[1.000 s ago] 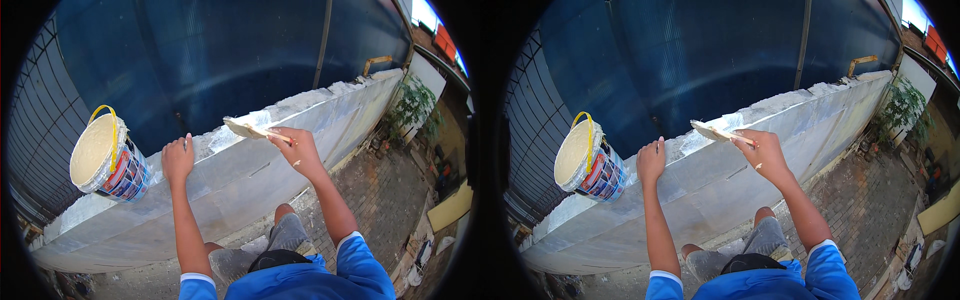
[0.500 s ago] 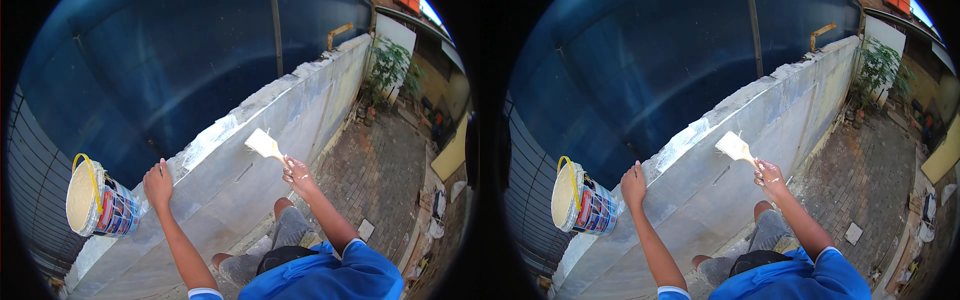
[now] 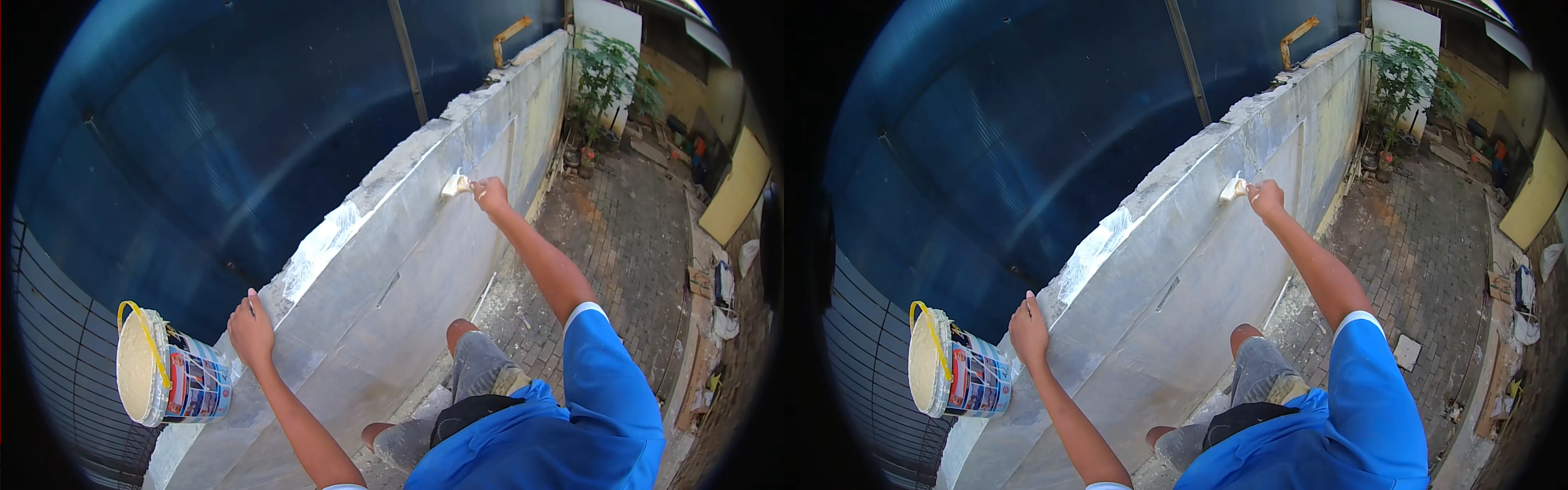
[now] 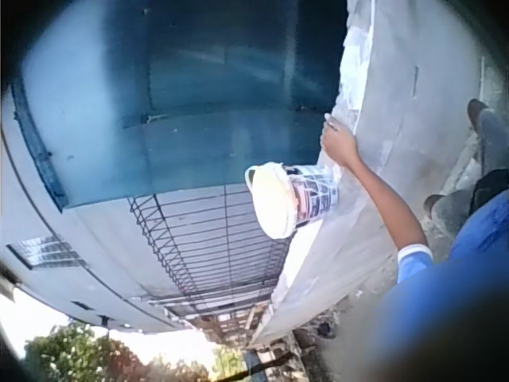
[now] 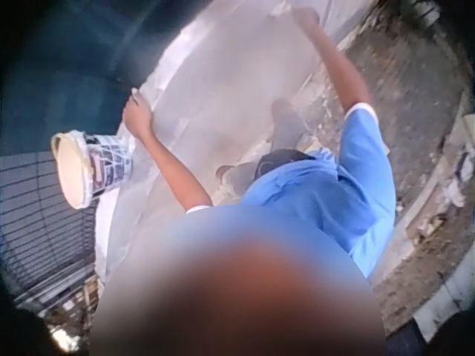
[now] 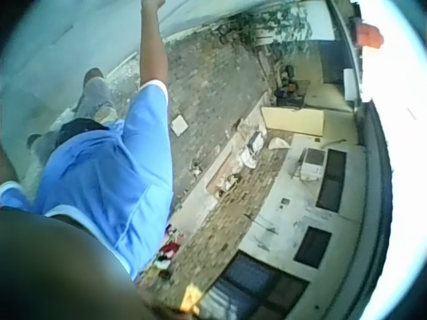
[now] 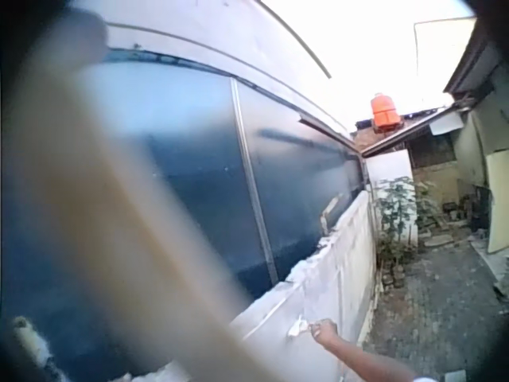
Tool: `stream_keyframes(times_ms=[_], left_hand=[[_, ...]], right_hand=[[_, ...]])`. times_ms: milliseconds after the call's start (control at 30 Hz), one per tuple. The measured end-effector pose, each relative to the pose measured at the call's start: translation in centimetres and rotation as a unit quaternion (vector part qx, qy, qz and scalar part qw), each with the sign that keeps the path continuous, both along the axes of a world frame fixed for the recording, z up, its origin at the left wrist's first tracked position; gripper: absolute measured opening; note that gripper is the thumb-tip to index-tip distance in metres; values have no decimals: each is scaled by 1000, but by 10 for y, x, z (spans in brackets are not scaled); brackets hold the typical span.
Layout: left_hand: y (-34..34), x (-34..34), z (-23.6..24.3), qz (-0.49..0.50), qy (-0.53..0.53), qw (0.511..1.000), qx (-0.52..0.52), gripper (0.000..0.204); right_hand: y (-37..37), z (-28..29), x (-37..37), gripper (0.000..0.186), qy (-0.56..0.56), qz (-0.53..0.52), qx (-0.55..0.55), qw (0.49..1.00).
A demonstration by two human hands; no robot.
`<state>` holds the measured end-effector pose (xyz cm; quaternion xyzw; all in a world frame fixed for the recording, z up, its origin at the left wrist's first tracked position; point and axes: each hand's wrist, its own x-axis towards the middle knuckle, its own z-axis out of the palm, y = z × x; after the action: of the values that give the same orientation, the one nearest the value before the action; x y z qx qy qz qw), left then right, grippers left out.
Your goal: The person paints a concrete wall with white paint using a brush, dipping the brush into a paint bucket and applying the paint to the wall in strokes.
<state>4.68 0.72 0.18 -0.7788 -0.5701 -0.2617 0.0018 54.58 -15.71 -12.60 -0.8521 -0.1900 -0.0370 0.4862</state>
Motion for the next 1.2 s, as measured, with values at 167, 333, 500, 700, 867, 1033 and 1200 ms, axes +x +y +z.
stream_keyframes(times_ms=[167,333,500,700,867,1033,1200], left_hand=[[0,-1,1,13,-4,1000,-9,54],[-1,-3,1,11,1,1000,-10,54],[-2,6,3,8,-2,1000,-7,54],[0,2,1,18,0,1000,-14,56],[1,-3,1,32,-4,999,-29,57],[3,4,-3,27,-10,999,-14,58],[0,2,0,13,-14,1000,-17,57]], right_hand=[[-4,90,24,38,145,97,103,979],[-42,57,26,36,72,66,12,995],[-26,-20,18,35,-22,31,-106,994],[21,61,23,35,139,98,-33,985],[-17,71,49,34,178,188,39,965],[-18,-1,29,29,1,121,-145,982],[4,23,16,29,255,141,101,951]])
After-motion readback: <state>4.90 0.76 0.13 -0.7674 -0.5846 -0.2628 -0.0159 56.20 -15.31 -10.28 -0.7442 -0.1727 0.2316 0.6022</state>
